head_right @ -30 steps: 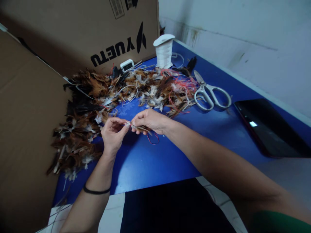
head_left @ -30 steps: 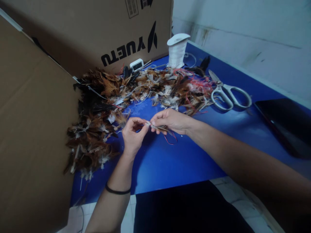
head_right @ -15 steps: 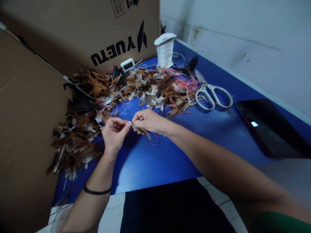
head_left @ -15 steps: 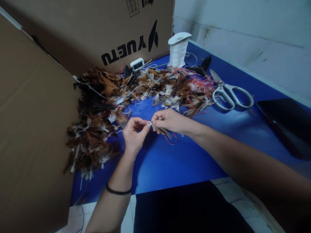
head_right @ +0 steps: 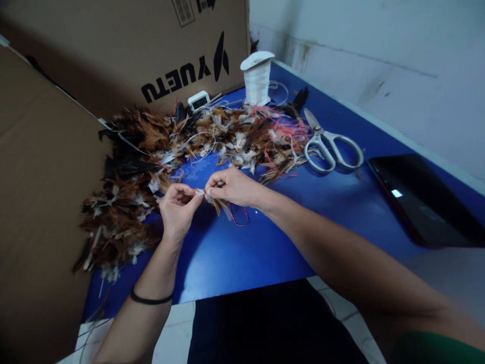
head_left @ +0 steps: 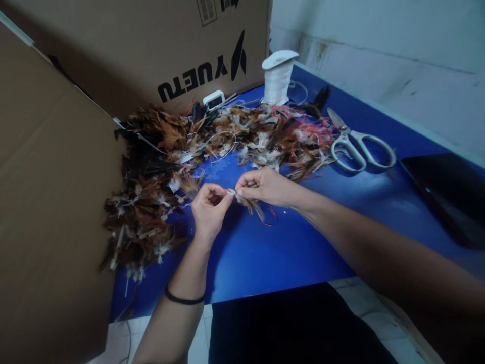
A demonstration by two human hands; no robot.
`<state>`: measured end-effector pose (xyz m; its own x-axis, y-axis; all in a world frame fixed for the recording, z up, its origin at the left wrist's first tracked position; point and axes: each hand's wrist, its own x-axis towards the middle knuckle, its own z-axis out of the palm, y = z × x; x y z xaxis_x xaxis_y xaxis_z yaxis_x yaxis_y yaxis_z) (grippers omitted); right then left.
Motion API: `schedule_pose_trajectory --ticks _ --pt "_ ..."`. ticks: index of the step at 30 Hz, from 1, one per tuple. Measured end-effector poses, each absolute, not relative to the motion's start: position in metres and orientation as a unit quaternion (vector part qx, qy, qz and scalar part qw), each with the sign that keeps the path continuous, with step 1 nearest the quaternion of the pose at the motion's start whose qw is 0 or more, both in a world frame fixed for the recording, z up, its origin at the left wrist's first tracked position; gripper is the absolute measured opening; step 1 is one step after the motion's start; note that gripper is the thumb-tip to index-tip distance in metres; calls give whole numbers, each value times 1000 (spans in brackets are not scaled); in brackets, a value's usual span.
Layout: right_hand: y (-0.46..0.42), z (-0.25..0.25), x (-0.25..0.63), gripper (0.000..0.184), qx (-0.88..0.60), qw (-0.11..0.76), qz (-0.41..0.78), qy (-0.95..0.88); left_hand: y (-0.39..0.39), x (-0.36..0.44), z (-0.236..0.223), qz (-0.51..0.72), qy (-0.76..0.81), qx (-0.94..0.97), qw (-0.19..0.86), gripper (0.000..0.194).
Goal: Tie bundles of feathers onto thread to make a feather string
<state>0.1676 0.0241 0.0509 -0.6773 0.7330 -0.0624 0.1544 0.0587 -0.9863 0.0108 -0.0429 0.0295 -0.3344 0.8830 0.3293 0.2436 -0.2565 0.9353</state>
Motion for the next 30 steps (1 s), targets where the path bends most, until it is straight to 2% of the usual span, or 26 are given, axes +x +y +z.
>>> schedule_pose_trajectory --ticks 11,20,25,30 --pt "21 49 167 12 -347 264 485 -758 -43 12 29 595 554 499 300 24" --pt "19 49 165 15 -350 270 479 -758 -40 11 25 615 542 461 339 27" --pt "18 49 164 13 -356 266 462 -768 -40 11 24 608 536 493 317 23" --pt "20 46 164 11 -349 258 501 -749 -41 11 24 597 540 518 288 20"
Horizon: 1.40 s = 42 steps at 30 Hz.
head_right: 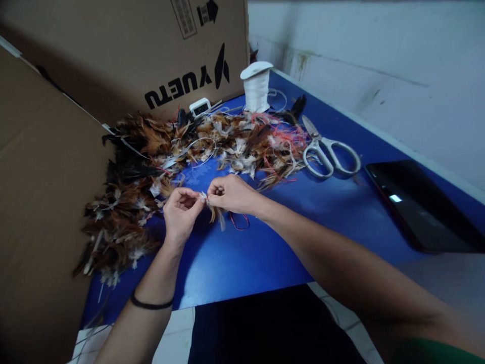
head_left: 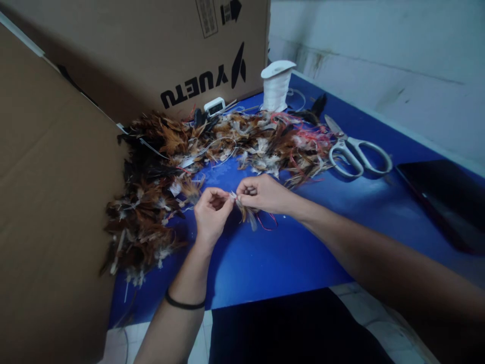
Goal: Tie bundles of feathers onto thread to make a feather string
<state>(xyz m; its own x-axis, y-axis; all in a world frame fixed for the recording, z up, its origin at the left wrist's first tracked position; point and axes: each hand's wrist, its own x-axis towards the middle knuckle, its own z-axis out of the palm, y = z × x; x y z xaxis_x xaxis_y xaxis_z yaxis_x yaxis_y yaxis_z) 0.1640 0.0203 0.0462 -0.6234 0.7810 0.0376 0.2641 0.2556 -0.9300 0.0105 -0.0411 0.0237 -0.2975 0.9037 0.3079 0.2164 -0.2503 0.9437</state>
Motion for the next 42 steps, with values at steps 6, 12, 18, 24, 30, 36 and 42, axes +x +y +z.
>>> schedule_pose_trajectory --ticks 6,12,18,24,30,36,42 --pt "23 44 164 11 -340 263 529 -732 -41 11 24 598 545 522 270 20" --pt "23 43 165 10 -344 258 527 -733 -41 11 24 596 546 516 283 20" --pt "22 45 165 10 -354 265 478 -759 -41 13 24 594 547 521 276 19" --pt "21 45 164 13 -366 270 465 -760 -42 15 25 596 555 521 257 19" --pt "20 44 164 11 -367 279 480 -746 -42 13 22 607 557 492 281 22" --pt "21 47 164 10 -361 287 514 -724 -41 14 23 637 534 448 328 25" --pt "21 50 163 6 -358 306 533 -703 -41 17 29 658 520 408 362 29"
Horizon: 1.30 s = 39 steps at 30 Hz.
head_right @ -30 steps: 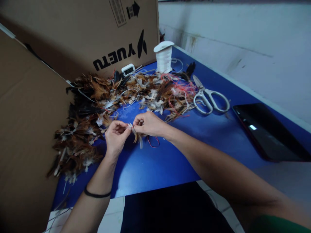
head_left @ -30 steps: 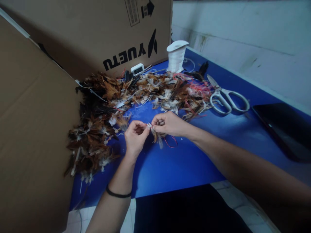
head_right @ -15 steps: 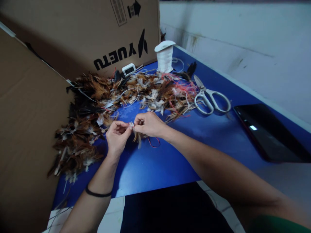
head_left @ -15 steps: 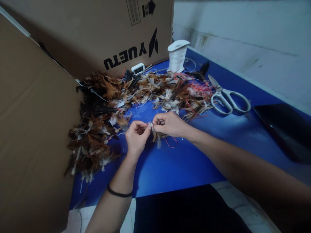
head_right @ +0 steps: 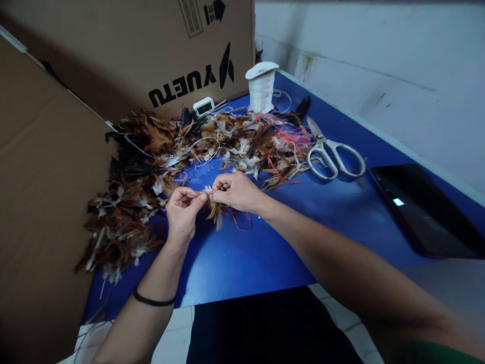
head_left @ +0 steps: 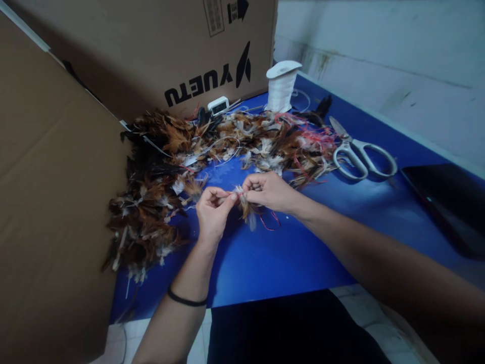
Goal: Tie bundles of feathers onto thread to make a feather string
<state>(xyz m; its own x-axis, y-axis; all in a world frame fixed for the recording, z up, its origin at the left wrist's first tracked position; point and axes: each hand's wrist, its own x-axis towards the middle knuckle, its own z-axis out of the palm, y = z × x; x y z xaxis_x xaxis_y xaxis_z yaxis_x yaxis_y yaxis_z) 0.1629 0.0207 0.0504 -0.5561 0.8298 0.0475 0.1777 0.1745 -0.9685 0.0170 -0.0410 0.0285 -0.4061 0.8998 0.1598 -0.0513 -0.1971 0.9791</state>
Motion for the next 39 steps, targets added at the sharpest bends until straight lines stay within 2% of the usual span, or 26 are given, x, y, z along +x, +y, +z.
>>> schedule_pose_trajectory --ticks 19,35,39 --pt "18 54 161 4 -368 305 597 -644 -43 19 32 685 472 326 448 34" --pt "18 58 161 3 -381 302 586 -648 -44 20 33 691 476 308 448 34" --pt "17 55 161 4 -371 305 619 -622 -43 20 32 687 492 336 416 31"
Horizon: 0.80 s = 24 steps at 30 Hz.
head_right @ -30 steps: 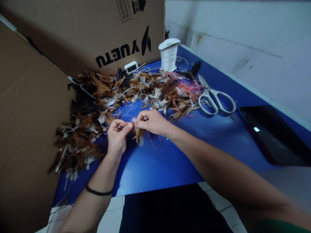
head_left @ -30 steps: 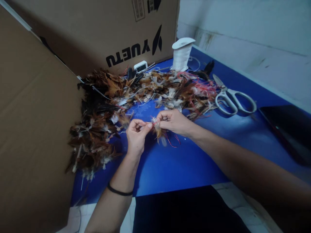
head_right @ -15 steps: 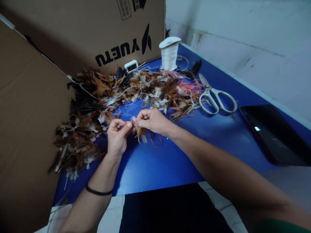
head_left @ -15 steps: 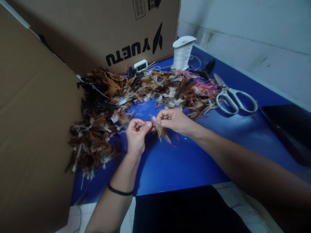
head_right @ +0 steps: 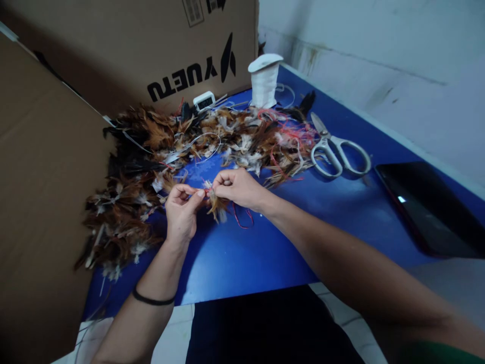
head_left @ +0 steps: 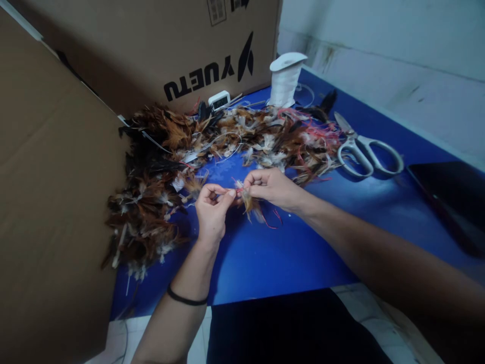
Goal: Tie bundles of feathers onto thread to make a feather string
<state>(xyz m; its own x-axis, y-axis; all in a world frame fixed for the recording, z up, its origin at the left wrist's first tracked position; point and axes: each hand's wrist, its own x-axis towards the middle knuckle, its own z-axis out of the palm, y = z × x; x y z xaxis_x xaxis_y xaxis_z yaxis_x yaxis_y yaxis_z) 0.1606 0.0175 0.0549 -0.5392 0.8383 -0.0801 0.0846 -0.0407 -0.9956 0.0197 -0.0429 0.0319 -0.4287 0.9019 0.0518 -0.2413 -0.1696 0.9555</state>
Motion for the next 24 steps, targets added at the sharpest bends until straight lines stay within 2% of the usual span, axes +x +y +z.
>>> schedule_pose_trajectory --ticks 5,11,16,24 --pt "18 50 160 20 -334 278 684 -586 -42 18 29 681 512 362 378 28" --pt "19 50 162 23 -325 279 708 -561 -42 18 32 679 481 336 442 29" --pt "20 49 164 24 -276 275 740 -549 -41 14 32 667 457 343 479 19" --pt "23 48 166 23 -277 261 764 -521 -44 13 26 636 495 481 345 14"
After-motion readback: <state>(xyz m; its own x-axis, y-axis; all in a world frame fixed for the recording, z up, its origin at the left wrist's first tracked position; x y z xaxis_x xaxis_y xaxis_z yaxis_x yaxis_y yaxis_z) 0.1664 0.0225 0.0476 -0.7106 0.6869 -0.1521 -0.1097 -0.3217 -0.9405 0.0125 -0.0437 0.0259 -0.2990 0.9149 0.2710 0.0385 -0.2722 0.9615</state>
